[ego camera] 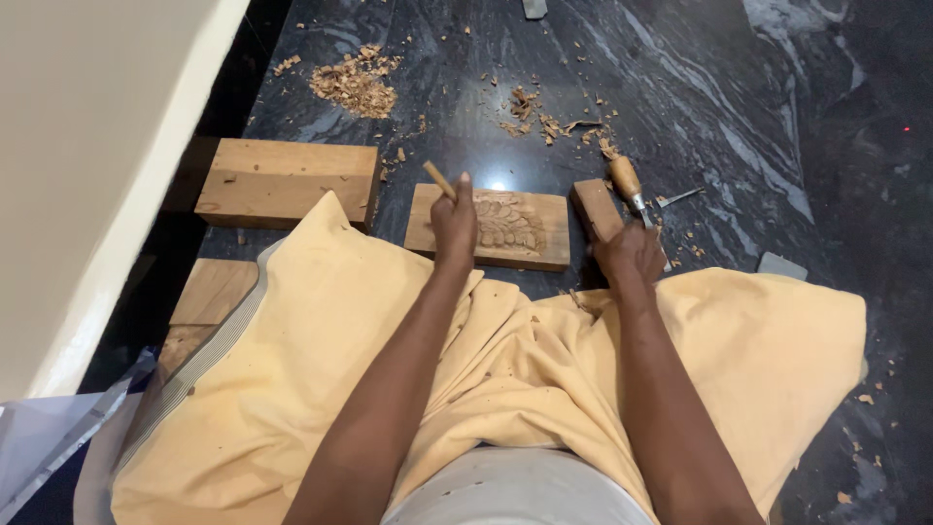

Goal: The person carves a leaf design into a small wooden block using a chisel and wooden mallet. They repeatedly strike the chisel to remove wood shavings and refine the pattern, then switch to a smaller tool for finer detailing.

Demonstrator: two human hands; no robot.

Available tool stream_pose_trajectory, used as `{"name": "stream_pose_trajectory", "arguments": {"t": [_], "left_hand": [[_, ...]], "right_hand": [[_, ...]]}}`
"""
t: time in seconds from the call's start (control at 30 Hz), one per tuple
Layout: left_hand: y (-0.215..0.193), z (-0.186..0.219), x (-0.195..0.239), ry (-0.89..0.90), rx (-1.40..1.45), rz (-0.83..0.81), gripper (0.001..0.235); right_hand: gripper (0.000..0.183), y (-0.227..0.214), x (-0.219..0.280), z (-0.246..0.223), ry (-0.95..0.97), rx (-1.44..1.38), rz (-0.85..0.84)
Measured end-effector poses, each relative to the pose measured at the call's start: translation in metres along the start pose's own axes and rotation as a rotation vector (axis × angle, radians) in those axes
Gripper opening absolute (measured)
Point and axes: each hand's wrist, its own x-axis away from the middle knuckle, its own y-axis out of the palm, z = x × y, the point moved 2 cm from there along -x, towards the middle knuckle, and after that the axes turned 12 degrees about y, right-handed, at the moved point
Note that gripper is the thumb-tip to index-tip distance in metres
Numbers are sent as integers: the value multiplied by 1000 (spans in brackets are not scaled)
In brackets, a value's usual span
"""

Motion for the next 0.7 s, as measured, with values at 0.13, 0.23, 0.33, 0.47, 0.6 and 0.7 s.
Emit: {"name": "stream_pose_trajectory", "arguments": {"t": [0.13, 0.23, 0.33, 0.47, 0.6, 0.7], "left_hand": [[32, 17, 9, 0, -97, -276, 70], [75, 31, 31, 165, 78, -431, 73], [82, 34, 39, 128, -2, -595, 79], [39, 30, 5, 306, -495, -638, 122], [-44, 22, -34, 239, -1138, -727, 146], [-80, 17, -47, 142, -1197, -812, 160]], "right_hand": [[59, -20, 25, -31, -377, -474, -163], [47, -7, 39, -42, -548, -685, -362], [38, 16, 19, -28, -275, -753, -467], [17, 34, -19, 4, -147, -1007, -464], [16, 34, -27, 13, 16, -889, -367], [26, 45, -15, -1, 3, -590, -310]]}}
